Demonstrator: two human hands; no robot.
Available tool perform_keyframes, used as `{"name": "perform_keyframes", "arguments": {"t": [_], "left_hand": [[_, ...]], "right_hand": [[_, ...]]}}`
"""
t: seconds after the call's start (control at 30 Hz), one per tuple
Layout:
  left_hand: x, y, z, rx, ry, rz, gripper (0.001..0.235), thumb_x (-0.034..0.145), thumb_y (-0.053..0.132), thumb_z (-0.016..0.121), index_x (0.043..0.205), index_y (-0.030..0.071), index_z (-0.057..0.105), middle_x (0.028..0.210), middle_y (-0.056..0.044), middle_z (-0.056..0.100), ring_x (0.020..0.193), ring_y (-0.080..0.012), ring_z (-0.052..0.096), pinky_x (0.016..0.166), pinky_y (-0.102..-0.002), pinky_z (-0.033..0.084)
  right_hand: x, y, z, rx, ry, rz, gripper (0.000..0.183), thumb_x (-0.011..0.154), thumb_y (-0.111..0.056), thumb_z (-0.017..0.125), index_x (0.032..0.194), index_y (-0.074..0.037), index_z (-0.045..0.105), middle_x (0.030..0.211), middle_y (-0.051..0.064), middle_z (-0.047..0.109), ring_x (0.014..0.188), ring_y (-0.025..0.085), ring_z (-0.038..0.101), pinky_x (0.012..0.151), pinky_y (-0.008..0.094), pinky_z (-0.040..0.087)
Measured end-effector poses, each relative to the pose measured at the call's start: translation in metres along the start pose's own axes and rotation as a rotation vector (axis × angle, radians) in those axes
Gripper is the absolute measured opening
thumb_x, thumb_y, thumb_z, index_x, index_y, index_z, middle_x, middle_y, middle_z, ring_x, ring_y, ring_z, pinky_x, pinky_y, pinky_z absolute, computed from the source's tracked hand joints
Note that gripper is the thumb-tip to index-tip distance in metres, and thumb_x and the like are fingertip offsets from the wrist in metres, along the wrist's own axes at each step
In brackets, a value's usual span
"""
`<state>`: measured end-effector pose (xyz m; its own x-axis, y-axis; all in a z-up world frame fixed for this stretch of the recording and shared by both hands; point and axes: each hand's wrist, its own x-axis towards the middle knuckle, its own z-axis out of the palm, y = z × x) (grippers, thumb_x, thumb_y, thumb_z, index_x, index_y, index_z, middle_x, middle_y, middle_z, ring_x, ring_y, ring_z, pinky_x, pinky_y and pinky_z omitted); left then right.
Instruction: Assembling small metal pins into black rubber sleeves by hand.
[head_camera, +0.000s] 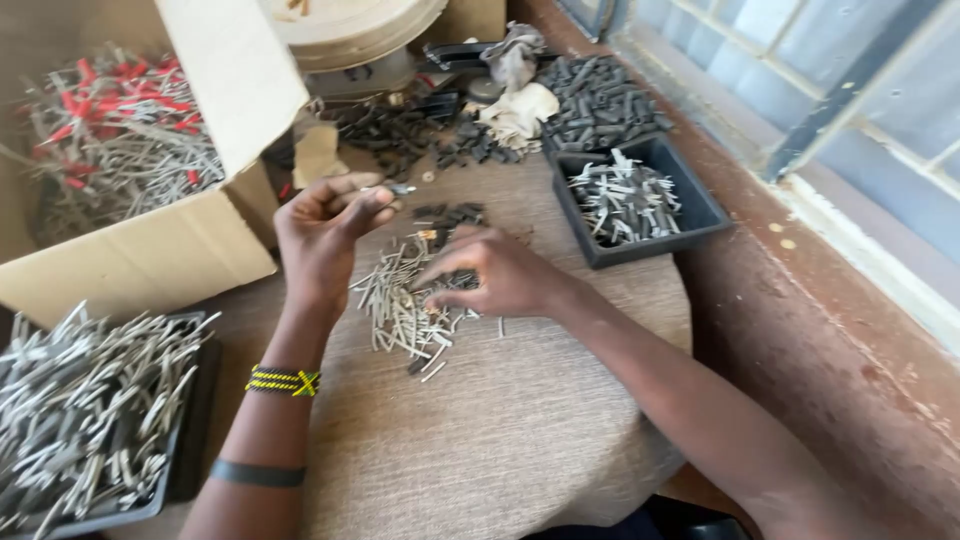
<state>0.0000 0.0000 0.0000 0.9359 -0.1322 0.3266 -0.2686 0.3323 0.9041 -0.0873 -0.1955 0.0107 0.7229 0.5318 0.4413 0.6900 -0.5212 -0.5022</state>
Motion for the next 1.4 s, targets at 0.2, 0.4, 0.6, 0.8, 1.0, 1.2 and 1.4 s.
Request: {"name": "perform_keyframes", "arguments": {"t": [0.2, 0.4, 0.6, 0.8, 1.0, 1.2, 1.4], "left_hand": [[-0.007, 0.008, 0.007, 0.011, 0.011, 0.012, 0.033, 0.084, 0.003, 0.085, 0.111, -0.009, 0.070, 0.093, -0.022, 0.074, 0.084, -0.0211, 0.077, 0.080, -0.033, 0.069], [-0.007, 0.005, 0.008, 0.069, -0.002, 0.018, 0.030, 0.083, 0.001, 0.085, 0.108, -0.010, 0.072, 0.092, -0.025, 0.074, 0.083, -0.0229, 0.076, 0.079, -0.034, 0.069], [-0.002, -0.005, 0.003, 0.130, 0.000, 0.021, 0.028, 0.080, 0.004, 0.088, 0.102, -0.005, 0.075, 0.085, -0.020, 0.074, 0.077, -0.0202, 0.075, 0.077, -0.035, 0.067], [-0.004, 0.002, 0.006, -0.012, 0.016, -0.005, 0.028, 0.078, 0.001, 0.088, 0.101, -0.008, 0.075, 0.087, -0.022, 0.076, 0.080, -0.0203, 0.075, 0.078, -0.034, 0.067], [-0.005, 0.007, 0.007, 0.004, -0.031, -0.006, 0.030, 0.079, 0.003, 0.087, 0.103, -0.009, 0.075, 0.089, -0.022, 0.077, 0.080, -0.0170, 0.074, 0.078, -0.030, 0.066], [-0.003, 0.006, 0.006, 0.001, -0.063, 0.021, 0.029, 0.079, 0.004, 0.087, 0.102, -0.009, 0.075, 0.087, -0.021, 0.077, 0.079, -0.0177, 0.075, 0.077, -0.029, 0.067], [-0.002, 0.003, 0.005, -0.020, -0.092, 0.040, 0.030, 0.079, 0.004, 0.088, 0.102, -0.010, 0.075, 0.088, -0.025, 0.076, 0.083, -0.0203, 0.074, 0.078, -0.031, 0.067]], "right_hand": [[-0.006, 0.033, 0.018, 0.004, -0.101, 0.031, 0.018, 0.085, -0.023, 0.082, 0.101, -0.015, 0.081, 0.104, 0.013, 0.077, 0.100, 0.034, 0.070, 0.091, 0.045, 0.055], [-0.001, 0.009, 0.006, -0.010, -0.140, 0.085, 0.019, 0.092, -0.019, 0.075, 0.105, -0.006, 0.077, 0.109, 0.018, 0.075, 0.099, 0.031, 0.070, 0.094, 0.042, 0.054], [-0.003, 0.006, -0.002, 0.018, 0.085, 0.086, 0.021, 0.089, -0.020, 0.077, 0.106, -0.007, 0.077, 0.101, 0.018, 0.078, 0.096, 0.038, 0.075, 0.084, 0.048, 0.060], [-0.002, 0.017, 0.001, -0.056, 0.173, 0.076, 0.023, 0.085, -0.015, 0.081, 0.108, -0.009, 0.078, 0.101, 0.013, 0.079, 0.096, 0.034, 0.075, 0.085, 0.044, 0.060], [-0.005, 0.013, -0.010, -0.042, 0.126, 0.178, 0.023, 0.085, -0.006, 0.079, 0.108, -0.008, 0.079, 0.096, 0.013, 0.079, 0.038, 0.007, 0.040, 0.034, 0.019, 0.031], [-0.005, 0.006, -0.010, -0.070, 0.051, 0.257, 0.018, 0.090, -0.010, 0.075, 0.107, -0.005, 0.078, 0.096, 0.015, 0.078, 0.032, 0.005, 0.031, 0.031, 0.019, 0.026], [0.001, 0.005, -0.005, -0.120, -0.012, 0.034, 0.014, 0.086, -0.004, 0.074, 0.097, -0.009, 0.080, 0.095, 0.013, 0.078, 0.077, 0.021, 0.068, 0.074, 0.031, 0.050]]}}
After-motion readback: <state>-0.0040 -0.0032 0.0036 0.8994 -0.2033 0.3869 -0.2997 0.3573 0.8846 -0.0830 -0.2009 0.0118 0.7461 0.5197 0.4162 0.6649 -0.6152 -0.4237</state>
